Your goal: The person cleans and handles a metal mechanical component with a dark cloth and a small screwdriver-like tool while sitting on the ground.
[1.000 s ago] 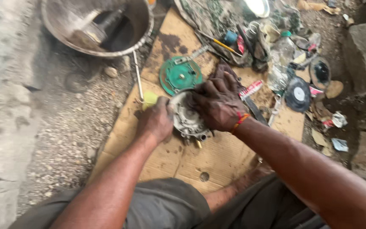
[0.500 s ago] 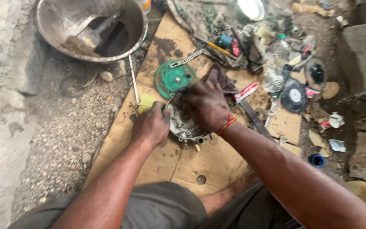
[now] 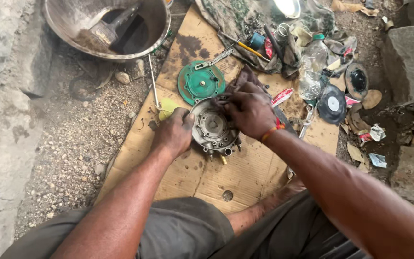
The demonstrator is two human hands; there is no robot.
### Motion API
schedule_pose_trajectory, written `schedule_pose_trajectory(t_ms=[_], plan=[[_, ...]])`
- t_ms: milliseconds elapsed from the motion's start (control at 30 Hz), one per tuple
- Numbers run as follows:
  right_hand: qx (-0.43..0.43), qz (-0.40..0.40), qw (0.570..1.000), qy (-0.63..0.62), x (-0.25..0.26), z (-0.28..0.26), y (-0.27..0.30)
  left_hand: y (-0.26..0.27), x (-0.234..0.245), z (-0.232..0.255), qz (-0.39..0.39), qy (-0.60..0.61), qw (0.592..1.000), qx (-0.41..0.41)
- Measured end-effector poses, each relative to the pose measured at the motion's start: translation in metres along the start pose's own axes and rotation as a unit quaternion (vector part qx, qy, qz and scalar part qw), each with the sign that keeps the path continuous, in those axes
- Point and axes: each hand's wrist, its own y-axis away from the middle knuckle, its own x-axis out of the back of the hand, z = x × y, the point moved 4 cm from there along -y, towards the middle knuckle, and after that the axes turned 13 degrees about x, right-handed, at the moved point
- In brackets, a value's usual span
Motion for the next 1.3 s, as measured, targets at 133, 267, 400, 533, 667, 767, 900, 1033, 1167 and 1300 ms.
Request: schedule_pose_trajectory(t_ms=[133, 267, 400, 533, 667, 767, 900, 1033, 1167, 1300], plan=[[0.034, 0.056, 0.997, -0.031, -0.006, -0.023, -0.001, -0.001, 0.000, -0.002, 0.029, -0.006, 0.999, -0.027], [0.081, 0.001, 0.989, 0.127, -0.026, -0.050, 0.002, -0.008, -0.003, 0.002, 0.067, 0.016, 0.993, -0.092], [0.088, -0.052, 0.995, 0.016, -0.035, -0.058, 0.018, -0.009, -0.005, -0.007, 0.054, 0.035, 0.995, -0.083], [0.149, -0.029, 0.988, 0.026, -0.024, -0.060, 0.017, -0.009, -0.011, -0.007, 0.053, 0.014, 0.996, -0.068], [0.243, -0.126, 0.961, 0.032, -0.010, -0.057, 0.016, -0.013, -0.002, 0.001, 0.070, 0.029, 0.992, -0.104], [0.268, -0.181, 0.946, 0.023, -0.007, -0.053, 0.022, -0.006, -0.003, -0.006, 0.031, 0.018, 0.998, -0.044], [0.188, -0.089, 0.977, -0.042, -0.006, -0.041, 0.011, 0.000, -0.002, -0.001, 0.047, 0.022, 0.996, -0.072], [0.196, -0.011, 0.978, -0.065, -0.034, -0.042, 0.012, -0.001, -0.001, 0.000, 0.048, 0.028, 0.996, -0.071], [0.260, -0.062, 0.962, -0.054, -0.030, -0.040, 0.013, 0.004, 0.003, 0.001, 0.034, 0.030, 0.998, -0.035], [0.343, -0.135, 0.929, -0.017, -0.024, -0.038, 0.008, 0.005, 0.004, 0.004, 0.033, 0.022, 0.998, -0.052]])
